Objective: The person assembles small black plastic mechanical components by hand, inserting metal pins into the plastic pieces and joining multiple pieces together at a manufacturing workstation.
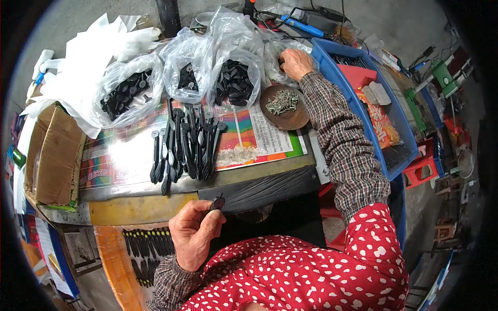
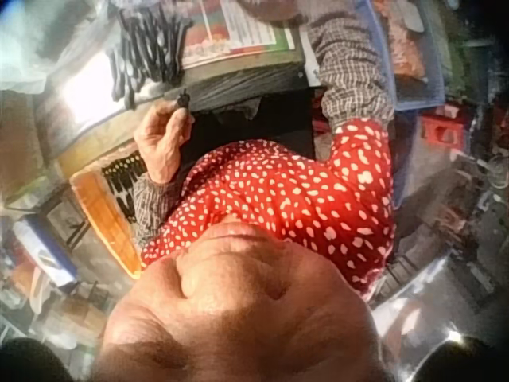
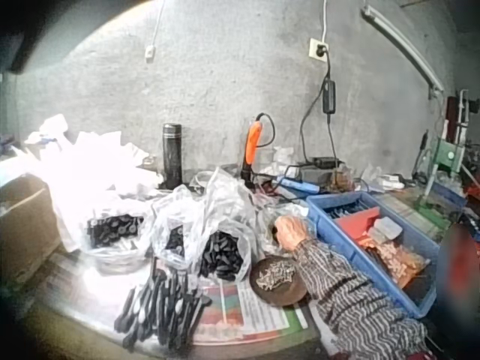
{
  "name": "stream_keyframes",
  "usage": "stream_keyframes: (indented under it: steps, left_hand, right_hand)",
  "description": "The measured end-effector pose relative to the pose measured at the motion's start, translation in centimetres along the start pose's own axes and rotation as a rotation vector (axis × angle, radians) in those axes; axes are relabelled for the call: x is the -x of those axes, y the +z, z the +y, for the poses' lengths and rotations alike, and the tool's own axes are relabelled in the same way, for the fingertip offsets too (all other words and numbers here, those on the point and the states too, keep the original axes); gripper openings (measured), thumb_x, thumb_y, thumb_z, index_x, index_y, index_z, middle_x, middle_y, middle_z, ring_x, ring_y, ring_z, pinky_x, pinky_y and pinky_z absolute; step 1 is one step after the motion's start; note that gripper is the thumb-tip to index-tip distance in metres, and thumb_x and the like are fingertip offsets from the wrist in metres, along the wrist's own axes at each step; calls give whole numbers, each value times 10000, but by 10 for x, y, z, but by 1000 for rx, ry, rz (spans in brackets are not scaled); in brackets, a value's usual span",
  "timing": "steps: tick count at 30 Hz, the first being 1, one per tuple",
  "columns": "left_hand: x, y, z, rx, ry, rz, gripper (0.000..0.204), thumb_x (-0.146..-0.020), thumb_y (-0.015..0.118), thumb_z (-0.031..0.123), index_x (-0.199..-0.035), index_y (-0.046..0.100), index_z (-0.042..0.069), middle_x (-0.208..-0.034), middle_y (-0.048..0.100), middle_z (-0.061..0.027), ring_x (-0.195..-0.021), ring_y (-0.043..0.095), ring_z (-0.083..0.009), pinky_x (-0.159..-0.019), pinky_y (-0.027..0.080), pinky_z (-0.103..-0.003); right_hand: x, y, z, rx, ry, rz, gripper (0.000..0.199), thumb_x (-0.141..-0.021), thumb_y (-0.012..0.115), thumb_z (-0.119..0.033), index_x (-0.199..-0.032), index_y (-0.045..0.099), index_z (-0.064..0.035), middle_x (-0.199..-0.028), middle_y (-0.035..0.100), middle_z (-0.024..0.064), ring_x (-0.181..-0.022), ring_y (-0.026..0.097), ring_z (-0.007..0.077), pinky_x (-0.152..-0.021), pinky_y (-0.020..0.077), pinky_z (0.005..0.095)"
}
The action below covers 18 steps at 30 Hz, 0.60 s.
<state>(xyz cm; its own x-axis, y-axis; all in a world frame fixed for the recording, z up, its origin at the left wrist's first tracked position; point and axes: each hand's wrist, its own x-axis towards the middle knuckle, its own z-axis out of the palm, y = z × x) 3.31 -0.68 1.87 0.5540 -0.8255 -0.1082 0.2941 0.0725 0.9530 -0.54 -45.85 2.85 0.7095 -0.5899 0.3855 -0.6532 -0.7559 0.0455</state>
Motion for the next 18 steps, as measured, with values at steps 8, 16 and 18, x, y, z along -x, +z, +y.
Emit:
stream_keyframes:
  steps: [8,16,18]
  left_hand:
    - [-1,3,-2,-46,34,29,91,-868,601,58,-918,577,-14,-694,618,-65,-498,492,-67,-420,350,-185]
    - [-1,4,-3,-51,43,30,98,-871,604,71,-916,578,-12,-697,617,-62,-499,488,-65,-420,342,-183]
    - [0,3,-3,-51,41,33,98,-871,604,72,-916,578,-11,-698,617,-61,-500,488,-64,-420,341,-183]
  right_hand:
    - [3,-4,-5,-34,43,20,154,-739,575,-102,-824,634,12,-890,634,229,-858,615,399,-744,490,480]
    - [0,4,-1,-59,20,0,172,-735,592,-137,-845,640,-13,-896,633,216,-878,609,397,-749,485,483]
    - [1,0,-4,-84,39,-27,173,-720,577,-129,-819,641,-3,-865,635,225,-851,613,404,-739,487,481]
